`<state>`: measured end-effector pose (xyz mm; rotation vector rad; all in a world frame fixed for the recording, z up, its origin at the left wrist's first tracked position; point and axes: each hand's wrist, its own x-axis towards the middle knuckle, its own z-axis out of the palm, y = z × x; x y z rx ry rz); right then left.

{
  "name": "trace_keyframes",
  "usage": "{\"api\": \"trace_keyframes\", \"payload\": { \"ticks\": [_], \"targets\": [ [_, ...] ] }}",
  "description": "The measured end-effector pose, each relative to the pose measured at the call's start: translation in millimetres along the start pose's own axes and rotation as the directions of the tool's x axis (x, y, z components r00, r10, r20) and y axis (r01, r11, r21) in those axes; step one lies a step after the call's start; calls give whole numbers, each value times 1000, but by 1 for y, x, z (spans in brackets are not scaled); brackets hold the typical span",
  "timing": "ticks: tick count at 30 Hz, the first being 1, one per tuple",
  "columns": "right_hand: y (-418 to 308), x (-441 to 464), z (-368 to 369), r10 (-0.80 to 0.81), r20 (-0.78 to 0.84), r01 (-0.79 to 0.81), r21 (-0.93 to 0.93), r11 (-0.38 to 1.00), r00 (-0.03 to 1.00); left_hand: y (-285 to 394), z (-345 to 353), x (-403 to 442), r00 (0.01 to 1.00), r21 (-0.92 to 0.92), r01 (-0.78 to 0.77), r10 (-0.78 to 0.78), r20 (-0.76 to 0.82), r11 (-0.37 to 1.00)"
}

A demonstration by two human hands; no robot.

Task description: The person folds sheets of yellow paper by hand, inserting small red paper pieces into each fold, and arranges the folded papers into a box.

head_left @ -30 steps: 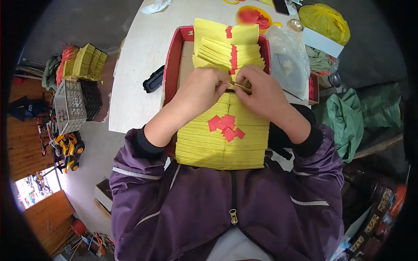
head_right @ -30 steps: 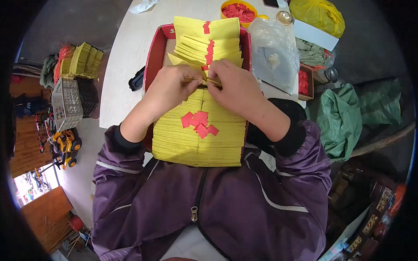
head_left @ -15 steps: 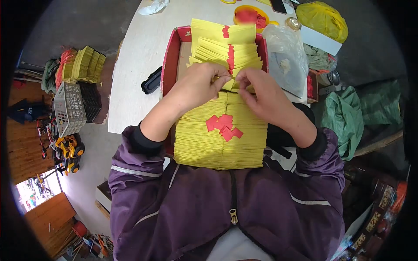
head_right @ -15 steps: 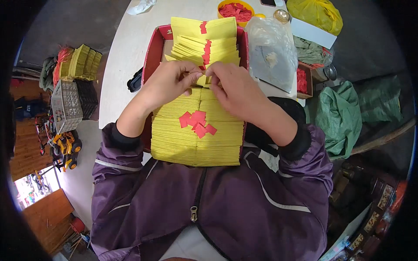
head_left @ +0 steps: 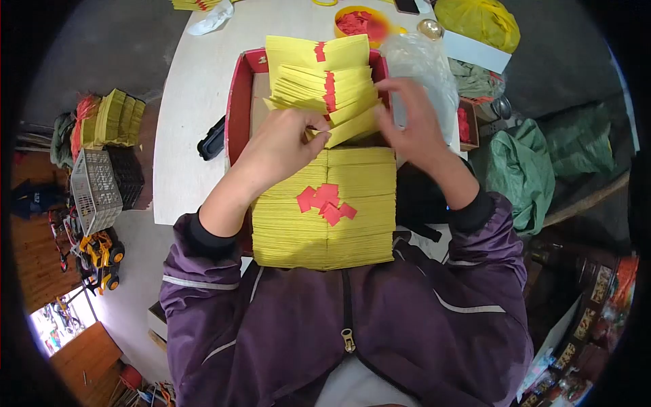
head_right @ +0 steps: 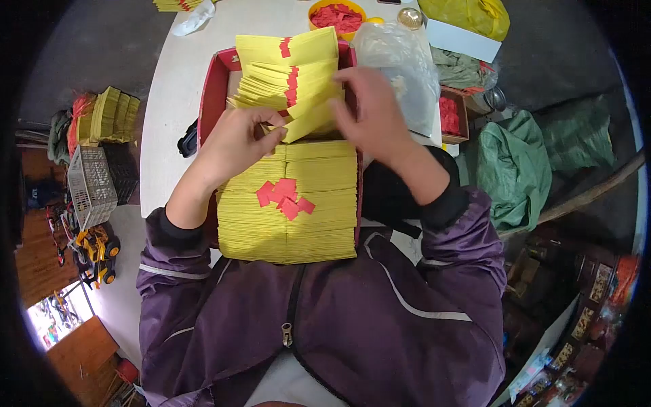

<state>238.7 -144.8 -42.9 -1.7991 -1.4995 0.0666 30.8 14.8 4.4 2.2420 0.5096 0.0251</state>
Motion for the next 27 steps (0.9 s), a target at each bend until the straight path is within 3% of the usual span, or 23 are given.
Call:
{"api": "trace_keyframes", "payload": {
  "ticks": [1,3,5,6,8,13,14,15,18,20,21,23,27],
  "targets": [
    [29,-7,-4,4,2,-4,-4,1000,1000,-2,1,-1,1000,-21,-5,4,-31,1000],
    [96,-30,-10,135,-50,-143,-201,969,990,-6,3,-3,995,-62,-13,7,-98,998],
    [146,-62,-6,48,-103,-98,-557,824,994,-5,0,-3,994,-56,-7,1,-106,998],
    [155,-71,-7,46,-102,-96,-559,823,994,-3,-2,-3,994,-46,2,-7,-111,999],
    [164,-88,-7,65,29,-14,-817,576,997,-1,-5,-4,993,-24,21,-23,-117,1000],
    [130,-83,-17,-24,51,55,-832,552,998,0,-10,-4,987,-36,54,-59,-147,998],
    [112,-77,-17,-30,54,62,-824,563,998,-2,-10,-6,986,-31,67,-71,-152,997],
    [84,-67,-17,-18,33,36,-693,720,999,-4,-7,-7,972,-17,17,-20,-233,1000],
    [-6,-39,-21,46,2,-45,-158,986,999,-11,1,-9,878,58,-131,143,-457,990],
    [-49,-33,-16,-164,134,160,41,986,977,-12,-1,-17,881,50,-113,123,-457,992],
    [-59,-35,-10,-168,133,164,45,985,977,-11,-1,-21,884,37,-110,115,-452,993],
    [-71,-38,-3,-334,298,314,114,942,894,-10,1,-28,891,6,-110,101,-442,994],
    [-71,-38,7,-370,323,350,122,929,871,-9,4,-47,920,-69,-59,27,-391,996]
  ]
}}
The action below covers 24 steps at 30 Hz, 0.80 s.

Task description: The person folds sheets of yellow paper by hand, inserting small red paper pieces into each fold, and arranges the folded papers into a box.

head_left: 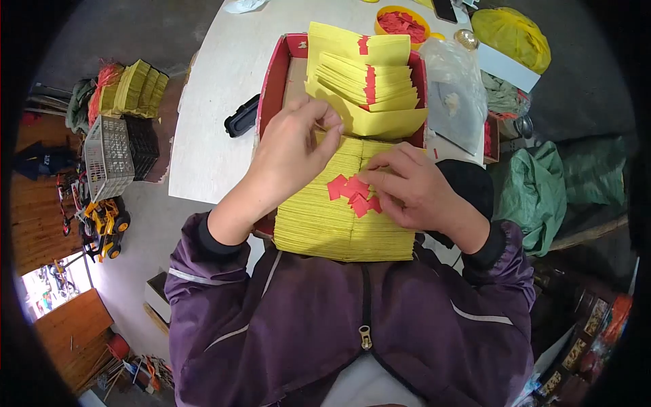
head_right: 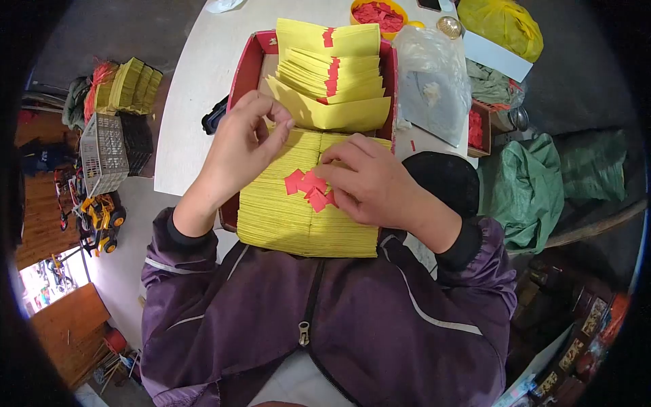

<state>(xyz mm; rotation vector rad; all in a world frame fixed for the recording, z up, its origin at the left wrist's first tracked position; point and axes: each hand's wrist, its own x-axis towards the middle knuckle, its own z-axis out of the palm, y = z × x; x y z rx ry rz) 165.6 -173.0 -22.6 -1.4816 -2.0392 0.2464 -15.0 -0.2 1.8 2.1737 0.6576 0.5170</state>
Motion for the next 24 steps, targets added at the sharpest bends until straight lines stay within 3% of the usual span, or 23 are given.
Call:
{"api": "trace_keyframes", "payload": {
  "ticks": [7,9,11,17,19,21,23,24],
  "targets": [
    [-1,-2,7,-45,-16,44,-55,998,999,-10,2,-18,994,-109,35,-23,108,993],
    [-7,2,5,-41,-68,31,-143,989,997,5,-6,-15,907,-312,341,-225,355,887],
    [-11,4,1,-40,-120,11,-230,973,992,15,-10,-12,723,-403,634,-322,611,660],
    [-7,8,-6,-188,-64,165,-264,950,980,-5,-5,-10,634,-408,635,-142,760,656],
    [-12,11,-5,-40,-117,42,10,999,992,-2,-4,-9,634,-391,603,-120,764,696],
    [-15,12,-5,120,-129,-78,289,954,984,0,-3,-7,630,-371,569,-98,771,734],
    [-12,9,-7,175,-100,-137,310,941,979,-8,8,-12,819,-343,307,-63,570,888],
    [-10,6,-8,229,-67,-195,332,923,971,-7,11,-7,819,-344,306,-62,570,888]
  ]
}}
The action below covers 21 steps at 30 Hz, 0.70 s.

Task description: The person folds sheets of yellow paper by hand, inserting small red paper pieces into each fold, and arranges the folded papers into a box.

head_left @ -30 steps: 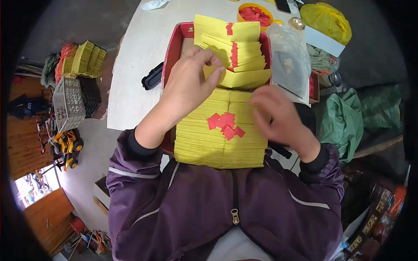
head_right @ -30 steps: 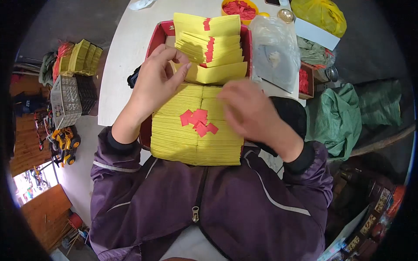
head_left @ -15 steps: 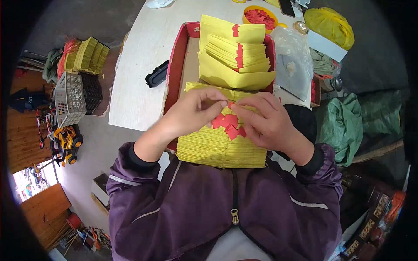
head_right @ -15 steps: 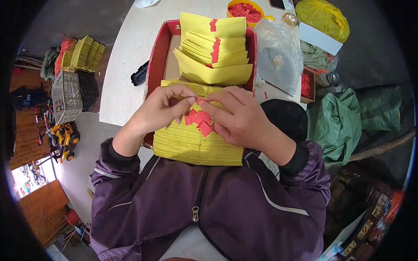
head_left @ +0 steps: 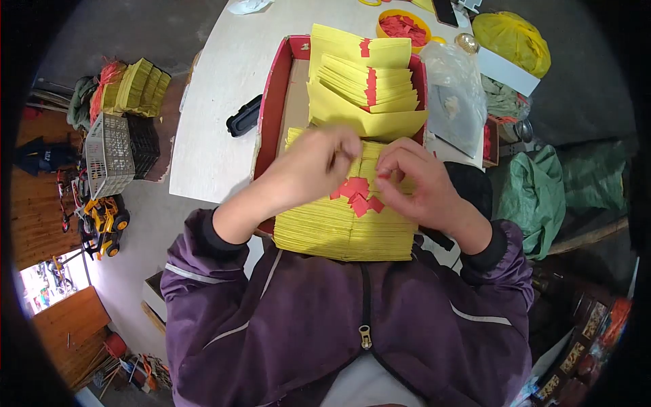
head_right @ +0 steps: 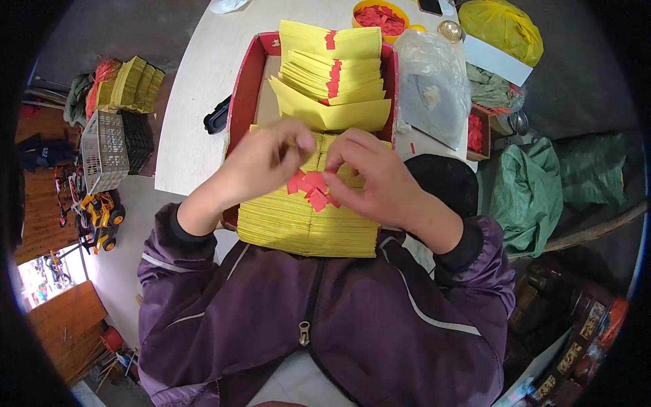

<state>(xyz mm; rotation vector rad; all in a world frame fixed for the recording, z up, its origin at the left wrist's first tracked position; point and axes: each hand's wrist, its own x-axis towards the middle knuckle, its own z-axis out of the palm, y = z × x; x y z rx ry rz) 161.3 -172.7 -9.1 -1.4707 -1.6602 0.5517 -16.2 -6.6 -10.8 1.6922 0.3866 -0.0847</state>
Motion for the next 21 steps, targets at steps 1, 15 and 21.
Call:
{"api": "trace_keyframes", "payload": {
  "ticks": [1,15,21],
  "targets": [
    [2,-1,-2,60,15,-61,17,998,998,2,-2,10,931,342,-163,259,-255,925],
    [14,23,-25,318,-130,-302,130,944,939,6,-28,54,972,422,-53,144,-187,905],
    [4,44,-37,544,62,-540,253,803,837,1,-15,51,962,390,-81,174,-210,917]
  ]
}}
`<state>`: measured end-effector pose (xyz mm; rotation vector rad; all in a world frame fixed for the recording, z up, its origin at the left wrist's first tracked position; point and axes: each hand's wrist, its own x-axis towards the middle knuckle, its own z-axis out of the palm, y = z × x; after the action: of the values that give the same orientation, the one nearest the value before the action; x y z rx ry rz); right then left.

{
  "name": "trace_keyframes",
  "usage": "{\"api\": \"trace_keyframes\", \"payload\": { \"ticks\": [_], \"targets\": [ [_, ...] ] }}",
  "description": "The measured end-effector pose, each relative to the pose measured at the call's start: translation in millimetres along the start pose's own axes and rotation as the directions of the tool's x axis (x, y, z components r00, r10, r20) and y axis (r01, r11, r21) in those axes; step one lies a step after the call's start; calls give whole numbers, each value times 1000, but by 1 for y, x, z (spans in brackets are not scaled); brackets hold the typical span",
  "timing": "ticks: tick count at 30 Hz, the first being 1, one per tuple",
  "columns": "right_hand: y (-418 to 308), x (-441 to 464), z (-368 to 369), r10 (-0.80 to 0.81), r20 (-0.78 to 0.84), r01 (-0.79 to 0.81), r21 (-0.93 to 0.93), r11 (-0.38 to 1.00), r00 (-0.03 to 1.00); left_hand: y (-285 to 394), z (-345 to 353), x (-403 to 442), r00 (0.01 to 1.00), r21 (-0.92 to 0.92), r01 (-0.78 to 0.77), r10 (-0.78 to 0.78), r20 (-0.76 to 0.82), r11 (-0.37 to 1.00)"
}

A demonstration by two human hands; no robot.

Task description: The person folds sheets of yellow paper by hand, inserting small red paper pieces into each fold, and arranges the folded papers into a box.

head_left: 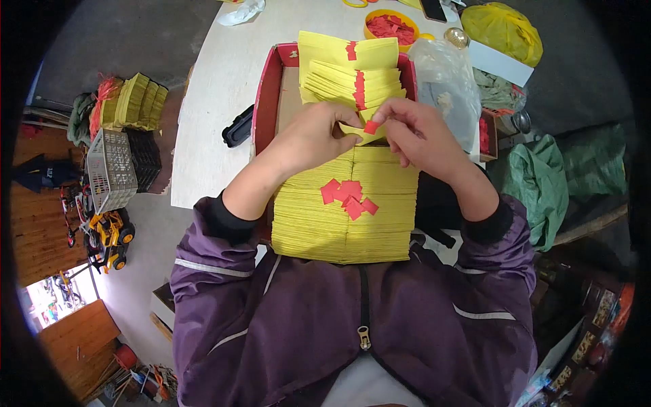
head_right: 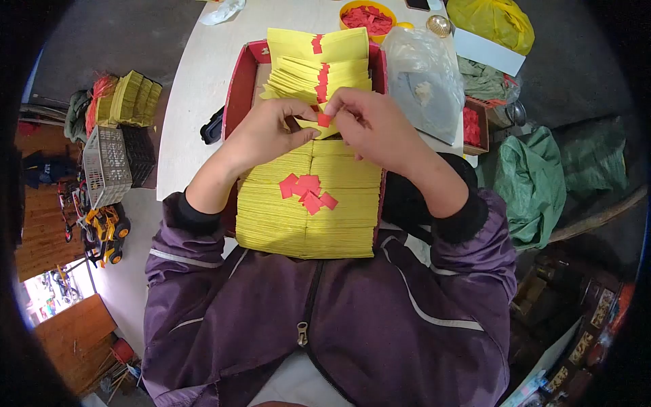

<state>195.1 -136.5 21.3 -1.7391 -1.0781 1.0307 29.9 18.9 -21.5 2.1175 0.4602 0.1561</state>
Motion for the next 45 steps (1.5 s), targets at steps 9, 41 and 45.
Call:
{"api": "trace_keyframes", "payload": {
  "ticks": [9,41,45],
  "targets": [
    [10,10,10,-138,15,136,-282,950,990,9,0,-4,1000,28,-7,7,-3,1000],
    [33,1,29,-578,-3,473,-570,672,816,17,-6,-3,998,223,14,-2,-55,975],
    [42,7,31,-636,85,527,-649,549,767,14,-6,-5,974,261,-66,119,-192,963]
  ]
}}
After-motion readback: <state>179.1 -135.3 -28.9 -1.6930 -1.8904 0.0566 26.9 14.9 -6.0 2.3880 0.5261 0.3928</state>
